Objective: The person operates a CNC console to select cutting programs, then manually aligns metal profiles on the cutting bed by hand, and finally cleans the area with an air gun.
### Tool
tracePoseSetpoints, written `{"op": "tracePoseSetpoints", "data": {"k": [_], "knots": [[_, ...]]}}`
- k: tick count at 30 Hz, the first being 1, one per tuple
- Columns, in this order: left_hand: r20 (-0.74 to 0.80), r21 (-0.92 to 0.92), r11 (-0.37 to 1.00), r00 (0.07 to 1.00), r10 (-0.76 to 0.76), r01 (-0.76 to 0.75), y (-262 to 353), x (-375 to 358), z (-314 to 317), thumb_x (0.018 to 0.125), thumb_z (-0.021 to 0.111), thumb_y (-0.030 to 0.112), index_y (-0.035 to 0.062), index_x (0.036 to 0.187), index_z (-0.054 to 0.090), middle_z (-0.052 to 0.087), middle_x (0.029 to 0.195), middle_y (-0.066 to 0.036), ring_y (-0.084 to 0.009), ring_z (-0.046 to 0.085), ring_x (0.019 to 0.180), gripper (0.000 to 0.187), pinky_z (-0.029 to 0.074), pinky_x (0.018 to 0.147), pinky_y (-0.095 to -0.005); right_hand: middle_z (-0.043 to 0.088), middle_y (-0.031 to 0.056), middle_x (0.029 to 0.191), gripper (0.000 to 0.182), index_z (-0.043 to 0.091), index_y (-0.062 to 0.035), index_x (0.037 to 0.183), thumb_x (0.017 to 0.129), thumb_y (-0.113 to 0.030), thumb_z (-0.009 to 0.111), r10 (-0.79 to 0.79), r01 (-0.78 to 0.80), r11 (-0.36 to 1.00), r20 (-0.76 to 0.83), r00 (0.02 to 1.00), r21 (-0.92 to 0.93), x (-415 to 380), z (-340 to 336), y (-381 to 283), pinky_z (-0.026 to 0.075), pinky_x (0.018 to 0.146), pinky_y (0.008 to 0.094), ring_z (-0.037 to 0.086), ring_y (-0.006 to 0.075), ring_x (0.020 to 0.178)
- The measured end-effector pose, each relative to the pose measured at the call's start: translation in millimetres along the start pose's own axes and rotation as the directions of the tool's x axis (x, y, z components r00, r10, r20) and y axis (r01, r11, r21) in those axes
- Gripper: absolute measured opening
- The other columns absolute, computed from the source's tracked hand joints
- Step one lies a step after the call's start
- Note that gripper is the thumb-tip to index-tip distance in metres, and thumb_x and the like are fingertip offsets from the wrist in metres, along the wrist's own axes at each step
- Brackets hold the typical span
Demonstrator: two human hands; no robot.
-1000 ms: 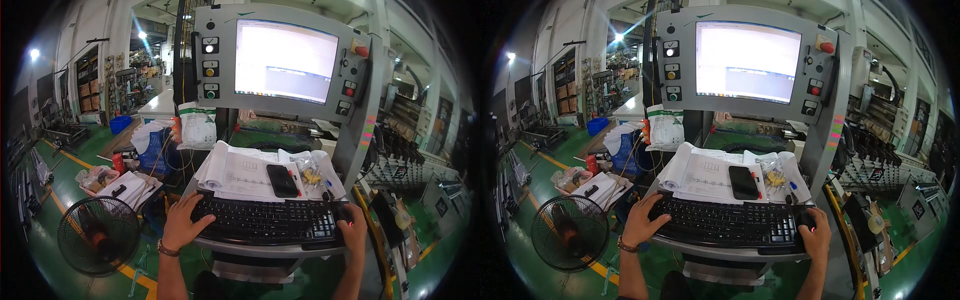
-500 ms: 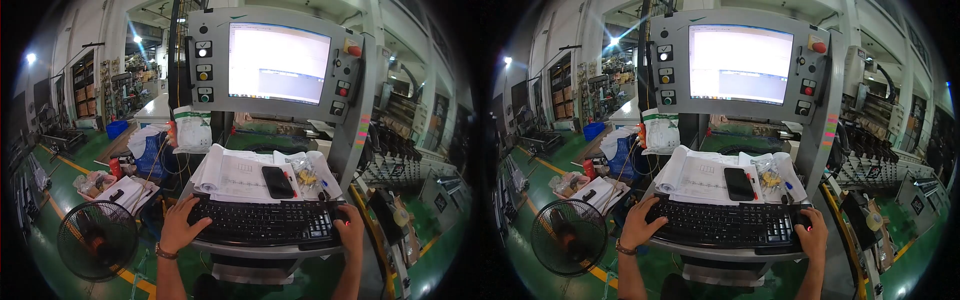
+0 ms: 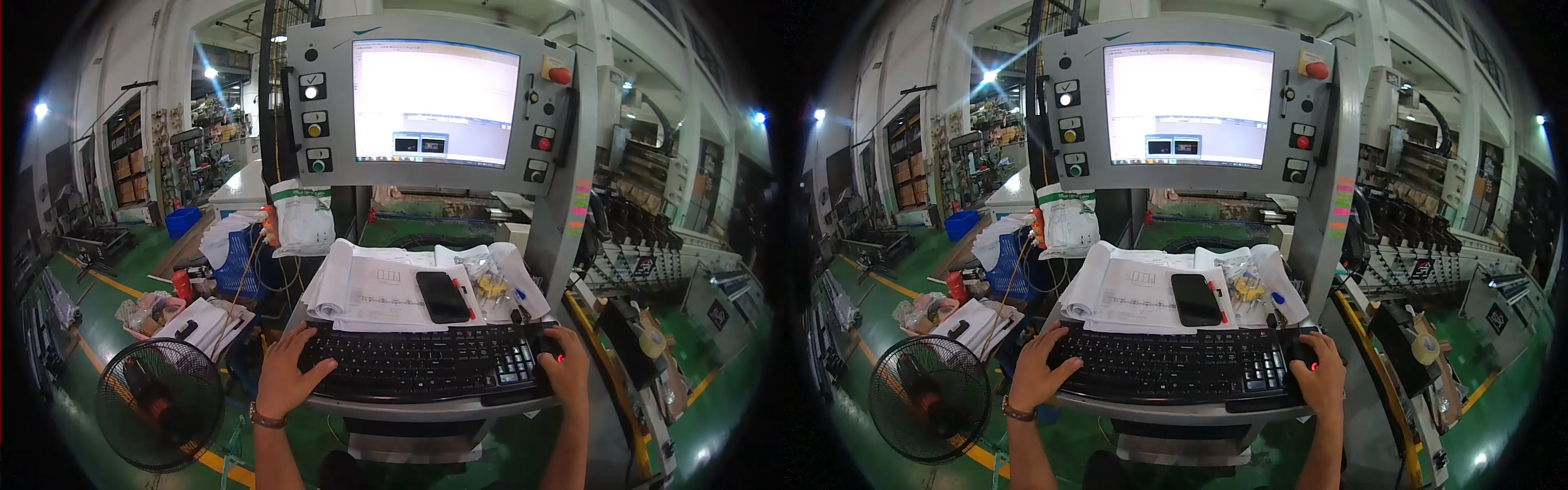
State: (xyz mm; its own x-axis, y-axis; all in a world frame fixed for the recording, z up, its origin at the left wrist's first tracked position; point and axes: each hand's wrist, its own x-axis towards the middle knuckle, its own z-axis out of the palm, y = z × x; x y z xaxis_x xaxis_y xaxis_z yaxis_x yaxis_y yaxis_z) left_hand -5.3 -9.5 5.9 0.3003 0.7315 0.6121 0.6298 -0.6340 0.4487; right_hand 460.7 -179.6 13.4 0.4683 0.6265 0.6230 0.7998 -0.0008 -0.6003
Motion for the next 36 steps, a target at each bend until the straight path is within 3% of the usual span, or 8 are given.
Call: {"op": "tracePoseSetpoints", "data": {"k": [34,36], "knots": [[-0.002,-0.014,1.0,1.0,0.022,-0.022,-1.4,0.1,2.4,0.087,0.087,0.045,0.0006,0.14,0.065,0.063,0.149,-0.028,-0.0453,0.061,0.136,0.073,0.045,0.115,-0.0538,0.067,0.0162,0.142,0.046,0.074,-0.0059,0.126,0.082,-0.018,0.073,0.063,-0.063,0.998,-0.002,0.998,-0.031,-0.4,-0.2,4.7,0.051,0.111,0.0437,0.067,0.0378,0.129],[0.011,-0.008,1.0,1.0,0.019,-0.019,0.9,0.5,0.8,0.087,0.086,0.036,-0.0021,0.141,0.064,0.062,0.15,-0.028,-0.045,0.061,0.137,0.069,0.046,0.116,-0.0509,0.067,0.0158,0.142,0.046,0.074,-0.0059,0.127,0.082,-0.018,0.073,0.057,-0.058,0.998,-0.007,0.998,-0.032,-1.0,-0.7,4.2,0.052,0.11,0.0435,0.067,0.0375,0.129]]}}
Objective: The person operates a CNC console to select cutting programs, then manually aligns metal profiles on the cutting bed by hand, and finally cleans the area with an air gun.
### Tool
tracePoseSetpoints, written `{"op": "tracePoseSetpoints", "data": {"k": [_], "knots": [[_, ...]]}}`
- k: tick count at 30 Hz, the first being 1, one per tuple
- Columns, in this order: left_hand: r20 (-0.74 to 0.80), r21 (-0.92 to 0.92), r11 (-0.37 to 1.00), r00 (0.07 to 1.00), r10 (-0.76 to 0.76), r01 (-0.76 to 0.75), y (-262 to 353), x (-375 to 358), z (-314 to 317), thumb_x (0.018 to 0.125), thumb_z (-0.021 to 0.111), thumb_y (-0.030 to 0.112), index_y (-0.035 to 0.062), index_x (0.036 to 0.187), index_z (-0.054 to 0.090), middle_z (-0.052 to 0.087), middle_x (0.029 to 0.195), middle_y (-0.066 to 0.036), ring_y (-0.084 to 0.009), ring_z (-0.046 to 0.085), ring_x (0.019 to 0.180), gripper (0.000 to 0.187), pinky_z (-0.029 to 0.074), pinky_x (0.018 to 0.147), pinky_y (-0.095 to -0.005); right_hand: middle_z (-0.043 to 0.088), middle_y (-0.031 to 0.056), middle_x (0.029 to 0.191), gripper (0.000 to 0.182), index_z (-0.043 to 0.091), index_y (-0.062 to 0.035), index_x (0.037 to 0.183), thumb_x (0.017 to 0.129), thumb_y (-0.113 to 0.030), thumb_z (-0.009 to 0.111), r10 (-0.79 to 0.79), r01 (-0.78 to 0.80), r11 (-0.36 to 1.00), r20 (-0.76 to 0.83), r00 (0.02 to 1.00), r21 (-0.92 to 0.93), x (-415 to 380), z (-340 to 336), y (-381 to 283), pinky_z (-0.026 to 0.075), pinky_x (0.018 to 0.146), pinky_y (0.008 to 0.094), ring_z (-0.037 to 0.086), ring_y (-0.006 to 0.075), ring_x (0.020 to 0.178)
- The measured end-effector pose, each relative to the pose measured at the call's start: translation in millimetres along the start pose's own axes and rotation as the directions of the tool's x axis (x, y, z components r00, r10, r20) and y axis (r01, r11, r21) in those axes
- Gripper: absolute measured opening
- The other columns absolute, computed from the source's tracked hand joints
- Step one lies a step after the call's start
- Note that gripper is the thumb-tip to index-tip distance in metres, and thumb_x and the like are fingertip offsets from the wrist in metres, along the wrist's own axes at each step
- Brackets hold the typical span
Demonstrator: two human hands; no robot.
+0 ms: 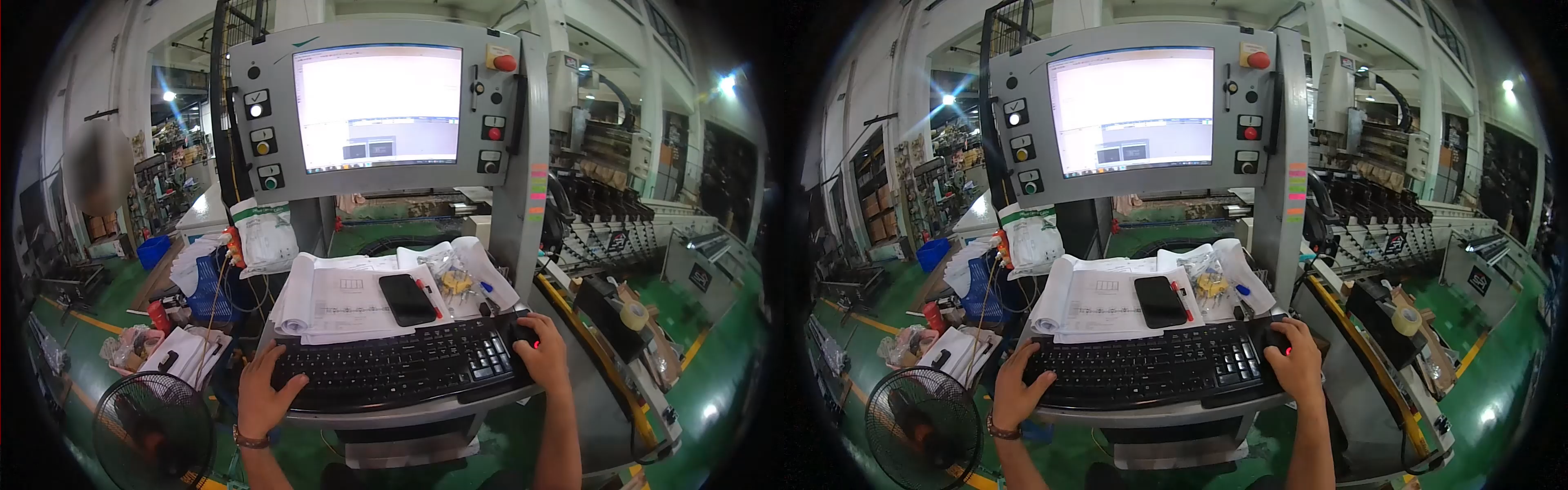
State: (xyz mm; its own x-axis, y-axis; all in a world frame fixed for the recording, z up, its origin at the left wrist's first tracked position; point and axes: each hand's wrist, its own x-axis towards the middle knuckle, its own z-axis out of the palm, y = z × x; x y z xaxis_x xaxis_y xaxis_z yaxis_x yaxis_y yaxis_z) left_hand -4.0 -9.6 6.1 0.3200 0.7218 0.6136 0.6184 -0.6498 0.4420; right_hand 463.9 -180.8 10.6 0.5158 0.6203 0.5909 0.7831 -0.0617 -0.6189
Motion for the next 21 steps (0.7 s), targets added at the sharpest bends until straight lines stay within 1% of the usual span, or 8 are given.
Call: {"op": "tracePoseSetpoints", "data": {"k": [1,4,7,11,14,18,19,21], "knots": [[0.005,0.004,1.0,1.0,-0.002,0.002,0.6,0.7,-0.5,0.088,0.085,0.032,-0.0034,0.142,0.064,0.062,0.151,-0.028,-0.0449,0.061,0.138,0.068,0.046,0.117,-0.0494,0.067,0.0156,0.142,0.046,0.074,-0.006,0.127,0.082,-0.018,0.073,-0.004,0.004,1.0,-0.002,1.0,0.001,0.3,0.0,-0.2,0.052,0.11,0.0435,0.067,0.0373,0.129],[-0.002,-0.001,1.0,1.0,-0.021,0.021,-3.2,-0.9,2.5,0.087,0.087,0.042,0.0008,0.141,0.065,0.061,0.152,-0.026,-0.0441,0.06,0.137,0.071,0.044,0.116,-0.0531,0.067,0.0156,0.142,0.046,0.073,-0.0058,0.127,0.083,-0.018,0.072,-0.013,0.013,1.0,-0.008,1.0,0.004,0.6,0.2,-0.3,0.052,0.109,0.0433,0.067,0.0371,0.128],[-0.007,-0.023,1.0,1.0,-0.022,0.021,-5.6,-1.9,3.9,0.087,0.087,0.041,0.0011,0.141,0.065,0.061,0.152,-0.026,-0.0443,0.061,0.136,0.071,0.043,0.116,-0.0528,0.067,0.0152,0.141,0.046,0.074,-0.0054,0.127,0.083,-0.018,0.072,-0.016,0.016,1.0,-0.007,1.0,-0.005,-0.2,0.0,-0.3,0.053,0.108,0.0431,0.068,0.0366,0.128],[-0.009,-0.023,1.0,1.0,-0.021,0.02,-6.8,-2.2,4.3,0.088,0.086,0.04,-0.0009,0.141,0.064,0.062,0.152,-0.026,-0.0446,0.062,0.134,0.071,0.045,0.115,-0.0516,0.068,0.0143,0.141,0.046,0.074,-0.0062,0.127,0.083,-0.02,0.073,0.003,-0.003,1.0,-0.018,1.0,0.012,0.1,0.0,-2.6,0.053,0.108,0.043,0.068,0.036,0.127],[-0.025,-0.087,0.996,1.0,-0.008,0.006,-7.0,-3.2,5.4,0.088,0.086,0.039,-0.0037,0.141,0.064,0.063,0.149,-0.027,-0.0446,0.062,0.133,0.072,0.046,0.114,-0.0502,0.067,0.0142,0.142,0.045,0.075,-0.0088,0.127,0.087,-0.028,0.079,-0.016,0.016,1.0,-0.03,0.999,-0.005,-0.5,1.9,3.0,0.053,0.108,0.0445,0.067,0.0366,0.128],[0.046,-0.051,0.996,0.996,-0.071,0.073,-6.7,-2.6,2.7,0.091,0.081,0.032,-0.0048,0.146,0.059,0.059,0.155,-0.027,-0.0436,0.057,0.142,0.07,0.042,0.12,-0.0493,0.066,0.0152,0.145,0.046,0.074,-0.0094,0.129,0.091,-0.035,0.08,-0.019,0.019,1.0,-0.028,0.999,-0.011,0.2,3.3,6.9,0.052,0.109,0.0472,0.065,0.0383,0.13],[0.057,-0.075,0.994,0.995,-0.078,0.082,-5.0,-1.8,1.5,0.091,0.08,0.031,-0.0048,0.147,0.059,0.058,0.155,-0.027,-0.044,0.056,0.143,0.07,0.04,0.122,-0.0487,0.064,0.0149,0.147,0.045,0.073,-0.0076,0.131,0.093,-0.032,0.079,0.005,-0.005,1.0,-0.004,1.0,-0.023,0.0,2.5,5.5,0.048,0.115,0.0421,0.062,0.0349,0.137],[0.072,-0.052,0.996,0.995,-0.075,0.079,-10.4,-2.8,2.8,0.098,0.076,0.028,-0.006,0.149,0.057,0.061,0.152,-0.026,-0.0389,0.055,0.144,0.065,0.039,0.123,-0.044,0.064,0.0149,0.146,0.046,0.073,-0.0077,0.131,0.094,-0.034,0.079,-0.008,0.008,1.0,-0.011,1.0,-0.029,1.1,6.5,12.8,0.049,0.114,0.0428,0.062,0.0353,0.135]]}}
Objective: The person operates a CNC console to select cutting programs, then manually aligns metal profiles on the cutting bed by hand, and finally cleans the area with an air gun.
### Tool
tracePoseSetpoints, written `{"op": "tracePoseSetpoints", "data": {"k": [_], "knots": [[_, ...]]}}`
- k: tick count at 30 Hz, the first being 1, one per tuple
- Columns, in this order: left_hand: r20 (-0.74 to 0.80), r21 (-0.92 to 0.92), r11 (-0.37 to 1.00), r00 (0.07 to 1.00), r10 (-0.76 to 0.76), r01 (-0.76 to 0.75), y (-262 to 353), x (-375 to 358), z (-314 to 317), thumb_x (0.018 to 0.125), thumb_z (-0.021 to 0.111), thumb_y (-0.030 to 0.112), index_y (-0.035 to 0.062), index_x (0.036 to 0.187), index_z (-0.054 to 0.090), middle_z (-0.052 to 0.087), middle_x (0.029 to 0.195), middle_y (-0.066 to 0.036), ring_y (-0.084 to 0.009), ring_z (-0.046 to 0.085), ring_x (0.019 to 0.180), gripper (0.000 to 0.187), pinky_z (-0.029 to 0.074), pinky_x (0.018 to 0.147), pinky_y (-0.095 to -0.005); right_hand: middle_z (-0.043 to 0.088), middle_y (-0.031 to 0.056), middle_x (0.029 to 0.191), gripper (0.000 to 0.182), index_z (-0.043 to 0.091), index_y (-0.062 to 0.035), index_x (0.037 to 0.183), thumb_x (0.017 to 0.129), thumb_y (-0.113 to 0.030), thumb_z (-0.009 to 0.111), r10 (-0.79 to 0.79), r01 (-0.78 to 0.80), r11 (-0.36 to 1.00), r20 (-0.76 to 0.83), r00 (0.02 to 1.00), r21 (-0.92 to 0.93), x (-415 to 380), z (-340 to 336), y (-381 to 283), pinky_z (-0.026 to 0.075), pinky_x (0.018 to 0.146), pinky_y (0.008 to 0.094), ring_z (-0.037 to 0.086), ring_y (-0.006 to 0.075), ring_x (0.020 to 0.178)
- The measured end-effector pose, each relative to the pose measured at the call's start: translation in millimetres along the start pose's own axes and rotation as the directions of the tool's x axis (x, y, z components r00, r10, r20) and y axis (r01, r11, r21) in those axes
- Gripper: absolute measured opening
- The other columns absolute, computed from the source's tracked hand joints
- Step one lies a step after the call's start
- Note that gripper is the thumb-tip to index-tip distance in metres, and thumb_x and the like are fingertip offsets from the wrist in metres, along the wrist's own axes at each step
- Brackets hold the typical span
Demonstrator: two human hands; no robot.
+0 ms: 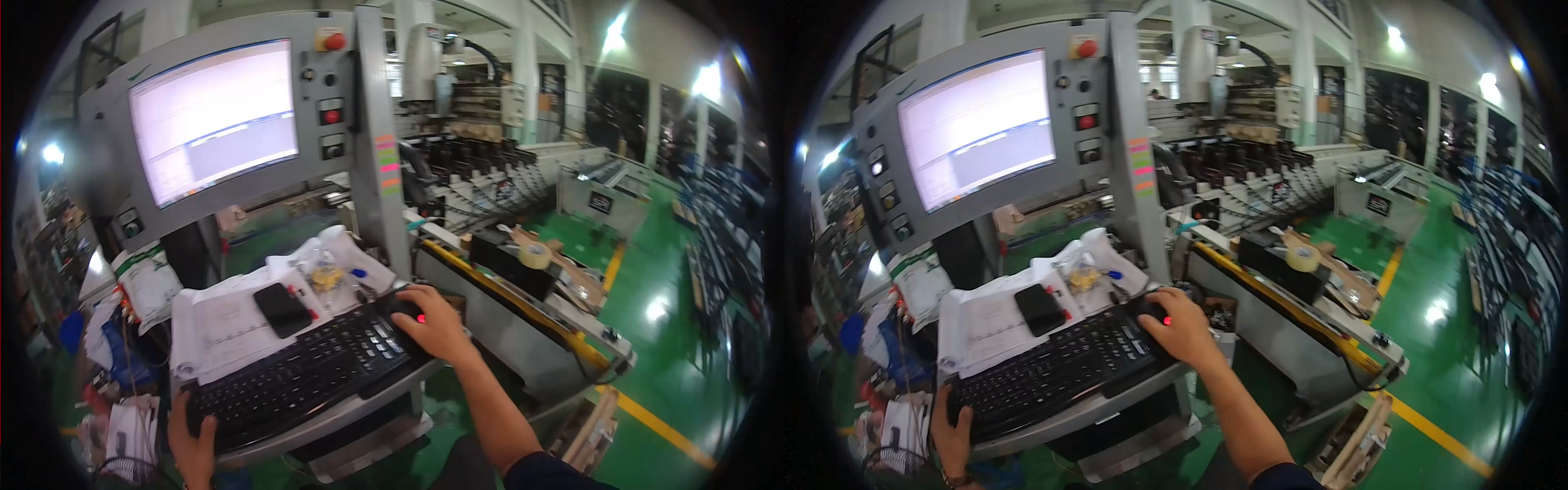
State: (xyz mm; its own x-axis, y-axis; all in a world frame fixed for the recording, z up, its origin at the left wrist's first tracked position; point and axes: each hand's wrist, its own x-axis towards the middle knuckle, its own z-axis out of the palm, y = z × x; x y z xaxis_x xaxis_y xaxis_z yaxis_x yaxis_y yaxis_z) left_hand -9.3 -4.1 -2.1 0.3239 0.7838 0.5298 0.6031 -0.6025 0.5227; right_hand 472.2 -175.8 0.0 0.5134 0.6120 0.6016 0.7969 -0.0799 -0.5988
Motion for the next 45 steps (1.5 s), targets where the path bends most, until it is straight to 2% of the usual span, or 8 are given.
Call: {"op": "tracePoseSetpoints", "data": {"k": [1,2,4,9,16,20,32,45], "knots": [[0.027,-0.088,0.994,0.998,-0.064,0.066,13.3,0.1,-2.1,0.099,0.075,0.028,-0.0061,0.15,0.056,0.06,0.152,-0.026,-0.0389,0.054,0.145,0.065,0.036,0.124,-0.0435,0.065,0.0155,0.145,0.047,0.073,-0.0078,0.13,0.093,-0.036,0.08,-0.017,0.017,1.0,-0.011,1.0,0.01,0.5,1.4,2.5,0.05,0.112,0.0449,0.063,0.0373,0.133],[0.038,-0.053,0.997,0.998,-0.044,0.046,14.8,0.9,-3.1,0.1,0.073,0.027,-0.0059,0.151,0.056,0.059,0.155,-0.026,-0.0391,0.053,0.146,0.063,0.034,0.126,-0.0439,0.065,0.0162,0.145,0.048,0.074,-0.0079,0.129,0.092,-0.038,0.08,-0.032,0.033,0.999,-0.023,0.999,0.02,0.3,1.8,3.6,0.052,0.11,0.0469,0.064,0.0394,0.131],[0.121,0.043,0.996,0.99,0.076,-0.081,31.8,6.4,-13.8,0.111,0.061,0.044,0.0029,0.158,0.054,0.058,0.157,-0.023,-0.041,0.053,0.146,0.062,0.039,0.121,-0.0471,0.067,0.0171,0.139,0.046,0.074,-0.0068,0.127,0.093,-0.038,0.079,-0.027,0.027,0.999,-0.025,0.999,0.017,0.7,0.6,0.4,0.052,0.109,0.047,0.065,0.0392,0.127],[0.1,0.05,0.996,0.992,0.072,-0.077,22.8,3.9,-10.5,0.111,0.061,0.046,-0.0008,0.157,0.054,0.057,0.157,-0.028,-0.0439,0.052,0.146,0.065,0.039,0.122,-0.0477,0.067,0.0171,0.135,0.046,0.073,-0.0057,0.128,0.095,-0.037,0.077,-0.036,0.037,0.999,-0.026,0.999,0.019,-0.1,-0.5,-0.5,0.052,0.107,0.0473,0.066,0.0388,0.124],[0.104,0.035,0.999,0.994,0.037,-0.041,38.8,1.5,-13.0,0.111,0.061,0.047,0.0043,0.159,0.053,0.056,0.158,-0.028,-0.045,0.052,0.146,0.065,0.039,0.121,-0.0473,0.065,0.0189,0.138,0.048,0.071,-0.004,0.129,0.097,-0.039,0.076,-0.028,0.029,0.999,-0.014,0.999,0.033,-0.9,-1.0,-1.1,0.05,0.109,0.0481,0.064,0.0396,0.126],[0.085,-0.015,0.995,0.991,0.102,-0.101,29.8,3.7,-9.5,0.11,0.061,0.05,0.006,0.159,0.054,0.057,0.157,-0.027,-0.0453,0.054,0.144,0.066,0.042,0.118,-0.0484,0.066,0.0195,0.136,0.048,0.07,-0.0039,0.129,0.096,-0.038,0.076,-0.055,0.055,0.998,-0.032,0.998,0.009,-0.4,2.0,2.8,0.05,0.108,0.0483,0.064,0.04,0.125],[0.085,0.112,0.986,0.99,0.114,-0.124,26.3,2.4,-12.4,0.111,0.06,0.051,0.0062,0.16,0.053,0.061,0.153,-0.028,-0.0441,0.06,0.137,0.067,0.047,0.114,-0.0467,0.063,0.0155,0.143,0.048,0.069,-0.0081,0.134,0.099,-0.041,0.073,-0.033,0.034,0.999,0.016,0.999,-0.024,0.4,0.3,2.4,0.051,0.109,0.0463,0.064,0.0381,0.128],[0.084,0.162,0.984,0.995,0.055,-0.069,14.8,2.3,-10.4,0.109,0.06,0.056,0.004,0.16,0.052,0.057,0.156,-0.03,-0.0468,0.055,0.143,0.074,0.043,0.119,-0.0477,0.063,0.0142,0.143,0.048,0.068,-0.0091,0.135,0.1,-0.042,0.072,-0.016,0.017,0.999,0.035,0.999,-0.037,0.4,0.2,2.7,0.052,0.107,0.0453,0.064,0.0368,0.126]]}}
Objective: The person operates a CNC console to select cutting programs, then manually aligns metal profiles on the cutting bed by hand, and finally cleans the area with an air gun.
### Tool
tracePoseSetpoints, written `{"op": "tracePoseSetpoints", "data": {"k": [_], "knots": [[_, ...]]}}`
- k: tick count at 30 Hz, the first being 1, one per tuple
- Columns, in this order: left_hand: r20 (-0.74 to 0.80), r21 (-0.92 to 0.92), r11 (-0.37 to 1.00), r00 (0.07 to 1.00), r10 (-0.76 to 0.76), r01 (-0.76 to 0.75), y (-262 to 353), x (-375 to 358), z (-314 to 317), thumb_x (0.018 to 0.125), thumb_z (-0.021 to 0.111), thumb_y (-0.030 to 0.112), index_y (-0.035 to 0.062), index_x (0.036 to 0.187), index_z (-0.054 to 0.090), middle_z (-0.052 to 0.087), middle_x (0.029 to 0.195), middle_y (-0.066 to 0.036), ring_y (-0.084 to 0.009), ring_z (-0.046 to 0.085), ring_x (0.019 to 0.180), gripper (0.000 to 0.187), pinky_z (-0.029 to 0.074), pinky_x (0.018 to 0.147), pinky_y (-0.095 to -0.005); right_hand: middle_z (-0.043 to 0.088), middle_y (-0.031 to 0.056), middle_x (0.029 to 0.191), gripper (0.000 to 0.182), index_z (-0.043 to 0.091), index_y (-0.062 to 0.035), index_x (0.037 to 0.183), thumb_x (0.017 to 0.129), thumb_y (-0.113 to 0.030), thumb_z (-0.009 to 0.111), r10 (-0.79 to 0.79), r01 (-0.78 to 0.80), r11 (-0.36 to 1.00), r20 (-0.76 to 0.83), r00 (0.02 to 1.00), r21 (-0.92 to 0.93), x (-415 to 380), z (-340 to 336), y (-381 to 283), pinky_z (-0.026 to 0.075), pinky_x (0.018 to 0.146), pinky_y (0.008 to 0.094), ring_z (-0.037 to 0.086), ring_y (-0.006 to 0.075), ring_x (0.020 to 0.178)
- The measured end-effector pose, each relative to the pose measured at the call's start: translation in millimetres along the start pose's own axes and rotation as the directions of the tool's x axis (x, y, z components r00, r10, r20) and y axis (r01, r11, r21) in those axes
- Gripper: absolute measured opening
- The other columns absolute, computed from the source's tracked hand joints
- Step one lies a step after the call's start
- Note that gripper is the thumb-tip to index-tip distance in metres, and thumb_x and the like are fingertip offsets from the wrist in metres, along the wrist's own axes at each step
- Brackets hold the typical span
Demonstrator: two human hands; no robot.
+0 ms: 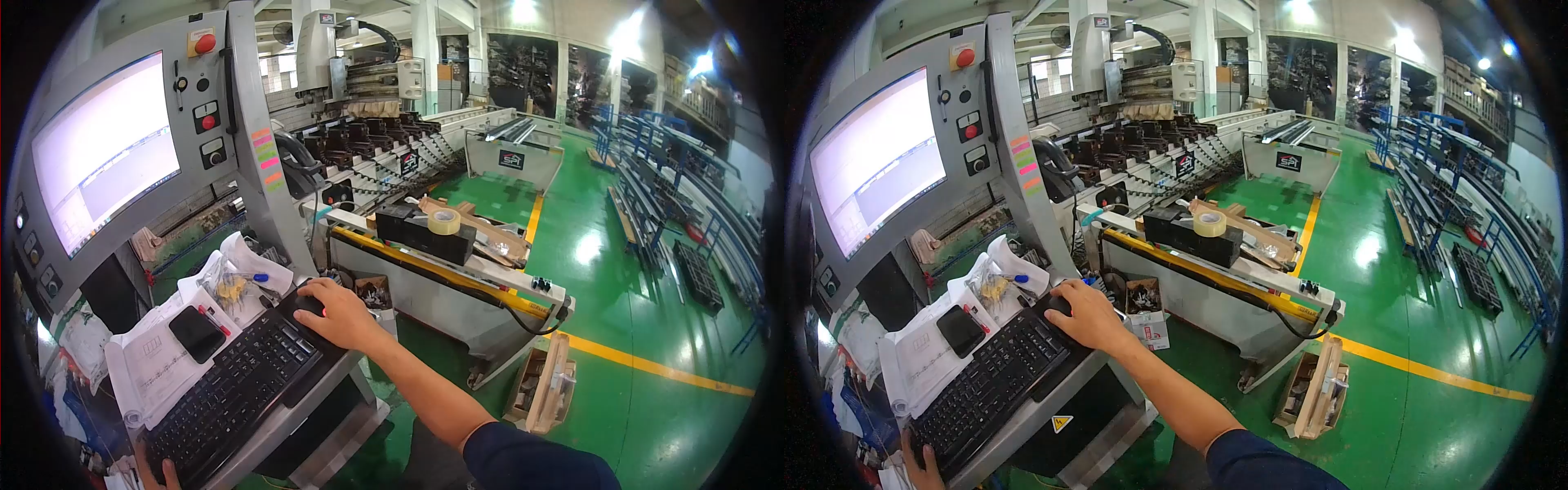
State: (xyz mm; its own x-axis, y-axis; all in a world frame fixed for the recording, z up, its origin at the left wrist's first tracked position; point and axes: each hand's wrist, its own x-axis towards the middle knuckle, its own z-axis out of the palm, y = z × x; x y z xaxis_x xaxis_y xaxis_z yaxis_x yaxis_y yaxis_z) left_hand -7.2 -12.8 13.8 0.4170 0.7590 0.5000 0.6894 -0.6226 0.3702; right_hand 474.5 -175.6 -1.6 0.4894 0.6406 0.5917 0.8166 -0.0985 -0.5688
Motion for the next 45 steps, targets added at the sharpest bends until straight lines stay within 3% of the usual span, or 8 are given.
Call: {"op": "tracePoseSetpoints", "data": {"k": [3,5,11,14,17,20,29,45], "knots": [[0.031,-0.08,0.997,1.0,-0.002,0.004,12.6,1.3,-4.9,0.109,0.059,0.057,0.0049,0.161,0.05,0.055,0.158,-0.031,-0.0479,0.052,0.146,0.074,0.041,0.121,-0.0492,0.065,0.0156,0.14,0.048,0.069,-0.0073,0.132,0.099,-0.041,0.073,0.014,-0.014,1.0,-0.006,1.0,0.024,-0.4,-2.7,-3.7,0.052,0.107,0.0459,0.065,0.0375,0.125],[0.046,-0.078,0.996,0.999,-0.029,0.032,15.3,0.9,-6.2,0.109,0.06,0.055,0.0057,0.162,0.049,0.053,0.159,-0.031,-0.0485,0.05,0.148,0.073,0.04,0.122,-0.0501,0.067,0.0188,0.132,0.047,0.072,-0.0033,0.127,0.096,-0.038,0.076,0.011,-0.008,0.997,-0.037,0.999,0.073,-0.2,-1.8,-5.7,0.051,0.107,0.0477,0.066,0.0389,0.122],[0.028,-0.013,0.998,0.998,-0.064,0.064,5.7,-1.5,-1.5,0.109,0.061,0.053,0.0072,0.162,0.05,0.053,0.16,-0.03,-0.0479,0.048,0.15,0.07,0.038,0.123,-0.0502,0.068,0.0188,0.132,0.047,0.072,-0.0037,0.127,0.096,-0.038,0.076,-0.009,0.012,0.999,-0.058,0.998,0.051,0.3,0.9,-2.4,0.051,0.107,0.0481,0.066,0.039,0.122],[0.006,-0.086,0.996,1.0,0.016,-0.015,8.1,0.3,-2.2,0.109,0.061,0.053,0.0069,0.161,0.051,0.054,0.159,-0.03,-0.0487,0.047,0.15,0.07,0.038,0.123,-0.0504,0.067,0.0188,0.131,0.047,0.072,-0.0037,0.127,0.096,-0.038,0.076,-0.017,0.021,0.999,-0.067,0.998,0.047,-0.2,2.4,-0.7,0.051,0.107,0.048,0.066,0.0391,0.122],[-0.004,-0.06,0.998,1.0,-0.022,0.022,7.1,-0.6,-0.5,0.109,0.062,0.053,0.0063,0.16,0.053,0.056,0.157,-0.031,-0.0492,0.048,0.149,0.07,0.039,0.123,-0.0504,0.064,0.0163,0.143,0.047,0.07,-0.0087,0.133,0.099,-0.041,0.073,-0.009,0.009,1.0,-0.016,1.0,0.016,1.0,1.9,2.6,0.052,0.108,0.0465,0.064,0.0381,0.128],[-0.018,-0.033,0.999,1.0,0.004,-0.004,2.4,-1.3,1.1,0.109,0.062,0.053,0.0056,0.159,0.053,0.057,0.155,-0.031,-0.0488,0.051,0.146,0.07,0.041,0.121,-0.0493,0.067,0.0179,0.132,0.046,0.072,-0.0042,0.127,0.096,-0.038,0.075,-0.009,0.011,0.999,-0.059,0.998,0.048,-0.5,-0.6,-4.2,0.05,0.108,0.0478,0.066,0.0388,0.123],[-0.024,-0.022,1.0,1.0,0.008,-0.009,3.0,0.3,1.2,0.109,0.063,0.051,0.0059,0.158,0.054,0.061,0.152,-0.027,-0.045,0.059,0.139,0.068,0.045,0.116,-0.0465,0.068,0.0173,0.132,0.048,0.072,-0.0051,0.128,0.096,-0.04,0.075,-0.037,0.037,0.999,-0.088,0.995,0.004,-0.6,1.8,-0.3,0.049,0.11,0.0491,0.065,0.0376,0.124],[-0.025,-0.08,0.996,0.999,0.024,-0.026,11.6,0.0,-1.2,0.109,0.063,0.048,0.0062,0.159,0.053,0.06,0.154,-0.027,-0.0444,0.057,0.142,0.066,0.044,0.118,-0.0476,0.067,0.0175,0.134,0.051,0.072,-0.0048,0.13,0.096,-0.042,0.076,-0.002,0.003,1.0,-0.047,0.999,0.013,1.2,1.5,-0.5,0.048,0.11,0.0496,0.064,0.0377,0.127]]}}
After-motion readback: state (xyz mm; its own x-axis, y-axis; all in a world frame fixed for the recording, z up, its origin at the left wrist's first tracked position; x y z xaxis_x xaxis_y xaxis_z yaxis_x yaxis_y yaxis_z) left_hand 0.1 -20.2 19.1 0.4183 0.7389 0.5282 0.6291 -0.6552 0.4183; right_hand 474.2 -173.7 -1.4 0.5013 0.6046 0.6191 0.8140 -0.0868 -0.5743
